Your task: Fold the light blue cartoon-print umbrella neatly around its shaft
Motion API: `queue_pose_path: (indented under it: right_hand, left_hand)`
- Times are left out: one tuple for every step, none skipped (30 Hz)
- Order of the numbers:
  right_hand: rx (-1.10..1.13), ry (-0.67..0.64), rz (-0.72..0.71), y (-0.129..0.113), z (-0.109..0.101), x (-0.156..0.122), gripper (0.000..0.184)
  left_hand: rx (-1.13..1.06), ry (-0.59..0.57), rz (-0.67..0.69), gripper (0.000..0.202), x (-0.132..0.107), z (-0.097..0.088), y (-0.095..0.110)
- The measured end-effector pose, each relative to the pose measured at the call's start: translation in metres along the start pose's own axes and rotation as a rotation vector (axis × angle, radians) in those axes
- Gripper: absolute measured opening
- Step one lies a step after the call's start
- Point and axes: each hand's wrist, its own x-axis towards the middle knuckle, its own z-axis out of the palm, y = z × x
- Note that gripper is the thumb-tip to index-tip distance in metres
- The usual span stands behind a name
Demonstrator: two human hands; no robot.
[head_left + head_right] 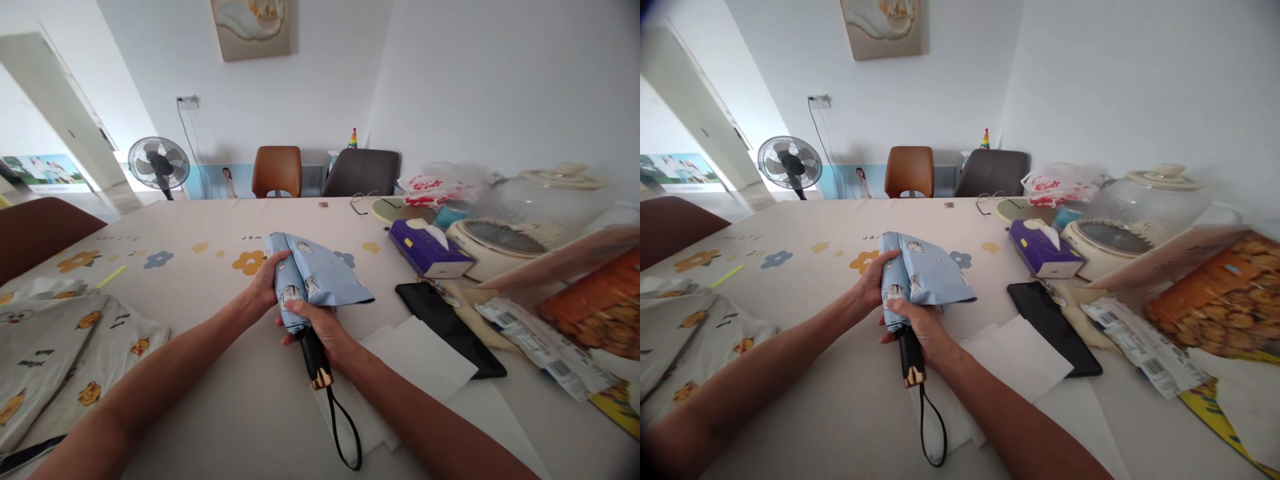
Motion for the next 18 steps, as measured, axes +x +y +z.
queue_pose_path:
  right_hand:
    - [-0.014,0.019,-0.002,0.0,-0.001,0.001,0.036]
    - [-0.026,0.033,-0.001,0.0,-0.001,0.002,0.033]
    - [-0.035,0.041,0.008,-0.001,-0.002,0.002,0.031]
    - [-0.04,0.047,0.023,-0.002,-0.002,0.002,0.028]
    - [-0.041,0.051,0.039,-0.002,-0.002,0.002,0.027]
    - [-0.039,0.057,0.051,-0.003,-0.002,0.002,0.026]
    - [-0.03,0.062,0.058,-0.004,-0.001,0.001,0.026]
    - [-0.016,0.064,0.06,-0.004,-0.001,0.001,0.026]
    - [0.003,0.063,0.064,-0.005,0.0,0.0,0.027]
    - [0.022,0.057,0.068,-0.005,0.0,0.0,0.028]
    - [0.038,0.047,0.073,-0.006,0.001,0.0,0.029]
    - [0.048,0.035,0.076,-0.006,0.001,0.0,0.029]
    - [0.048,0.022,0.076,-0.006,0.001,0.0,0.03]
    - [0.036,0.016,0.07,-0.006,0.0,0.001,0.03]
    - [0.016,0.017,0.055,-0.005,0.0,0.001,0.03]
    - [-0.009,0.026,0.034,-0.005,0.0,0.002,0.03]
    - [-0.038,0.038,0.006,-0.004,-0.001,0.002,0.03]
    - [-0.066,0.052,-0.024,-0.004,-0.002,0.002,0.031]
  left_hand:
    - [-0.007,0.009,-0.008,0.03,0.001,0.0,0.0]
    - [-0.015,0.019,-0.012,0.028,0.002,0.0,0.0]
    - [-0.023,0.028,-0.012,0.027,0.003,0.0,0.0]
    - [-0.029,0.036,-0.011,0.025,0.004,0.0,0.0]
    - [-0.031,0.041,-0.009,0.024,0.005,0.0,-0.001]
    - [-0.031,0.044,-0.01,0.023,0.006,-0.001,-0.001]
    - [-0.028,0.043,-0.012,0.022,0.007,-0.002,-0.002]
    - [-0.026,0.041,-0.015,0.022,0.008,-0.003,-0.002]
    - [-0.026,0.041,-0.021,0.021,0.009,-0.004,-0.003]
    - [-0.027,0.039,-0.025,0.021,0.01,-0.005,-0.003]
    - [-0.029,0.039,-0.027,0.021,0.011,-0.006,-0.004]
    - [-0.031,0.041,-0.027,0.022,0.012,-0.007,-0.004]
    - [-0.03,0.045,-0.024,0.022,0.013,-0.007,-0.004]
    - [-0.026,0.049,-0.023,0.023,0.014,-0.007,-0.005]
    - [-0.018,0.046,-0.023,0.024,0.014,-0.007,-0.005]
    - [-0.007,0.035,-0.026,0.024,0.015,-0.007,-0.006]
    - [0.008,0.019,-0.028,0.024,0.015,-0.007,-0.007]
    - [0.028,0.006,-0.024,0.025,0.015,-0.007,-0.007]
